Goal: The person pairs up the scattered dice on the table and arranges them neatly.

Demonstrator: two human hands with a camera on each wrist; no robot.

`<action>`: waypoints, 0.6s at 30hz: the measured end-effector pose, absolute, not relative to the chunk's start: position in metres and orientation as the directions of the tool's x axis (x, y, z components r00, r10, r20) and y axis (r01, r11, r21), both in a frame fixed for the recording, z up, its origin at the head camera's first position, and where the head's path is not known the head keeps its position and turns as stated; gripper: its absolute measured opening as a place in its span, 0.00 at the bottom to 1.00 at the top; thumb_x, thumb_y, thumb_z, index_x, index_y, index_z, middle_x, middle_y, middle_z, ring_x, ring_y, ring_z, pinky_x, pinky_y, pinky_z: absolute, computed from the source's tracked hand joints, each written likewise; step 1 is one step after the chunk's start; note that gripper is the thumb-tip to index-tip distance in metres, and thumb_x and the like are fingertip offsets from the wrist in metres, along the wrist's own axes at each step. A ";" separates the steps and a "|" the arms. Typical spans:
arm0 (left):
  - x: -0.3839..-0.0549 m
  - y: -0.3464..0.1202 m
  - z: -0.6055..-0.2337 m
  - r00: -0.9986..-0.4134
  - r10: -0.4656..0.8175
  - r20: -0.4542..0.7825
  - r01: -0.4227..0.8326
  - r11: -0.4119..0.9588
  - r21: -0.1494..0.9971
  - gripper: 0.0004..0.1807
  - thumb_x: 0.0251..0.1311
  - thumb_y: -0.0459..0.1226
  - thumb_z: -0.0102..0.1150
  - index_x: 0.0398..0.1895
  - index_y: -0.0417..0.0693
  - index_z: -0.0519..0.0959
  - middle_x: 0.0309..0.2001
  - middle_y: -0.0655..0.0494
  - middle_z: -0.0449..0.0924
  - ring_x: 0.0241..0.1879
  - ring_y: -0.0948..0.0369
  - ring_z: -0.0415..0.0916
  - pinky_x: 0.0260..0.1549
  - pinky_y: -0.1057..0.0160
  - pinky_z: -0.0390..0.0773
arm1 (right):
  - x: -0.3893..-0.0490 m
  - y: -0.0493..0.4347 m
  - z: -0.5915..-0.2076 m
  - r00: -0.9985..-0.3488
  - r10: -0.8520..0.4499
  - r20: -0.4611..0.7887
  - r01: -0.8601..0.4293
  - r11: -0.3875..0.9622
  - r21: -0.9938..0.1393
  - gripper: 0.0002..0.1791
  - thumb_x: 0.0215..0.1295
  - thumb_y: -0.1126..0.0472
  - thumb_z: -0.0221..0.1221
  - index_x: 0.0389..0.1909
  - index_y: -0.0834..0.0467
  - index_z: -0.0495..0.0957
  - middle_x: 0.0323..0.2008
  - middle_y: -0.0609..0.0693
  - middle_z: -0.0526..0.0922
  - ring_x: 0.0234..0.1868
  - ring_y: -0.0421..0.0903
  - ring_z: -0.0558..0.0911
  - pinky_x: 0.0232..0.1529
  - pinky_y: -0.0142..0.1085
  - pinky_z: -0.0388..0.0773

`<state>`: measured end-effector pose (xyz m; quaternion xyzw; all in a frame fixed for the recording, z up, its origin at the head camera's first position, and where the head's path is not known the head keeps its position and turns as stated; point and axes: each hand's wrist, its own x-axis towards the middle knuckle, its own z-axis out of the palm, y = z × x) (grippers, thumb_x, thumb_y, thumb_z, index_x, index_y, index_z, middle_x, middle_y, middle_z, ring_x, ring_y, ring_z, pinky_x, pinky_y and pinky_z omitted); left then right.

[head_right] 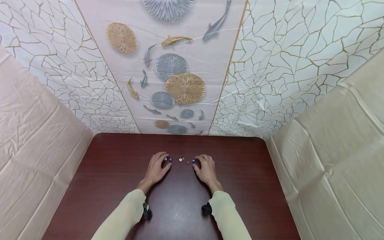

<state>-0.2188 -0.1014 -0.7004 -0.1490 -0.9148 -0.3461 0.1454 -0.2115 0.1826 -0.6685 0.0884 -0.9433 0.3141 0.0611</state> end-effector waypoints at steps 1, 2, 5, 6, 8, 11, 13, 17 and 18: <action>-0.220 -0.101 -0.702 -0.911 0.174 0.374 0.377 0.720 0.583 0.24 0.73 0.41 0.72 0.67 0.39 0.85 0.71 0.37 0.83 0.74 0.37 0.77 0.79 0.27 0.69 | -0.212 0.182 -0.668 -0.977 -0.124 0.173 -0.203 0.787 -0.582 0.19 0.74 0.59 0.74 0.62 0.59 0.89 0.64 0.61 0.87 0.71 0.66 0.79 0.73 0.66 0.74; -0.221 -0.101 -0.702 -0.910 0.175 0.375 0.378 0.722 0.580 0.24 0.72 0.41 0.72 0.66 0.39 0.85 0.71 0.37 0.83 0.74 0.37 0.77 0.79 0.27 0.69 | -0.212 0.182 -0.668 -0.977 -0.120 0.175 -0.201 0.787 -0.583 0.19 0.74 0.60 0.74 0.61 0.59 0.89 0.63 0.61 0.88 0.70 0.66 0.80 0.73 0.66 0.74; -0.222 -0.099 -0.698 -0.919 0.180 0.351 0.364 0.729 0.580 0.22 0.71 0.39 0.73 0.65 0.40 0.86 0.70 0.38 0.84 0.75 0.36 0.77 0.79 0.26 0.68 | -0.213 0.181 -0.668 -0.979 -0.111 0.170 -0.192 0.786 -0.588 0.18 0.74 0.60 0.74 0.60 0.59 0.89 0.62 0.61 0.88 0.69 0.65 0.80 0.73 0.64 0.74; -0.222 -0.098 -0.695 -0.925 0.180 0.335 0.354 0.729 0.586 0.22 0.70 0.38 0.74 0.64 0.40 0.87 0.70 0.37 0.84 0.75 0.35 0.76 0.79 0.25 0.67 | -0.214 0.181 -0.668 -0.980 -0.110 0.167 -0.188 0.787 -0.587 0.17 0.74 0.60 0.74 0.60 0.59 0.89 0.62 0.61 0.88 0.69 0.65 0.80 0.73 0.64 0.74; -0.222 -0.097 -0.692 -0.934 0.183 0.306 0.335 0.740 0.583 0.21 0.70 0.37 0.74 0.64 0.40 0.87 0.71 0.38 0.84 0.76 0.36 0.76 0.81 0.26 0.66 | -0.215 0.181 -0.669 -0.980 -0.107 0.166 -0.185 0.792 -0.582 0.17 0.74 0.60 0.74 0.59 0.59 0.90 0.61 0.60 0.88 0.69 0.65 0.80 0.72 0.63 0.74; -0.223 -0.095 -0.691 -0.941 0.182 0.286 0.320 0.753 0.575 0.21 0.70 0.37 0.74 0.63 0.40 0.87 0.71 0.39 0.84 0.77 0.37 0.76 0.83 0.28 0.65 | -0.215 0.180 -0.670 -0.979 -0.107 0.170 -0.187 0.799 -0.571 0.16 0.73 0.61 0.75 0.58 0.59 0.90 0.61 0.60 0.88 0.69 0.65 0.80 0.71 0.63 0.75; -0.223 -0.095 -0.693 -0.937 0.175 0.302 0.325 0.753 0.572 0.20 0.69 0.37 0.74 0.61 0.41 0.88 0.70 0.39 0.85 0.76 0.37 0.77 0.82 0.28 0.66 | -0.216 0.180 -0.670 -0.979 -0.108 0.175 -0.190 0.802 -0.566 0.15 0.73 0.61 0.75 0.57 0.59 0.90 0.60 0.60 0.89 0.68 0.65 0.80 0.70 0.62 0.75; -0.227 -0.094 -0.702 -0.915 0.153 0.374 0.359 0.735 0.575 0.17 0.65 0.37 0.74 0.55 0.42 0.90 0.66 0.39 0.87 0.71 0.36 0.78 0.77 0.28 0.70 | -0.217 0.178 -0.670 -0.979 -0.113 0.171 -0.191 0.806 -0.561 0.15 0.72 0.61 0.75 0.57 0.59 0.90 0.60 0.61 0.88 0.68 0.66 0.80 0.70 0.63 0.75; -0.227 -0.094 -0.704 -0.907 0.149 0.394 0.367 0.738 0.566 0.17 0.64 0.38 0.74 0.54 0.43 0.90 0.65 0.40 0.87 0.70 0.37 0.79 0.76 0.29 0.71 | -0.217 0.178 -0.670 -0.979 -0.113 0.167 -0.189 0.807 -0.560 0.15 0.73 0.61 0.75 0.57 0.59 0.90 0.60 0.61 0.88 0.68 0.66 0.80 0.70 0.63 0.74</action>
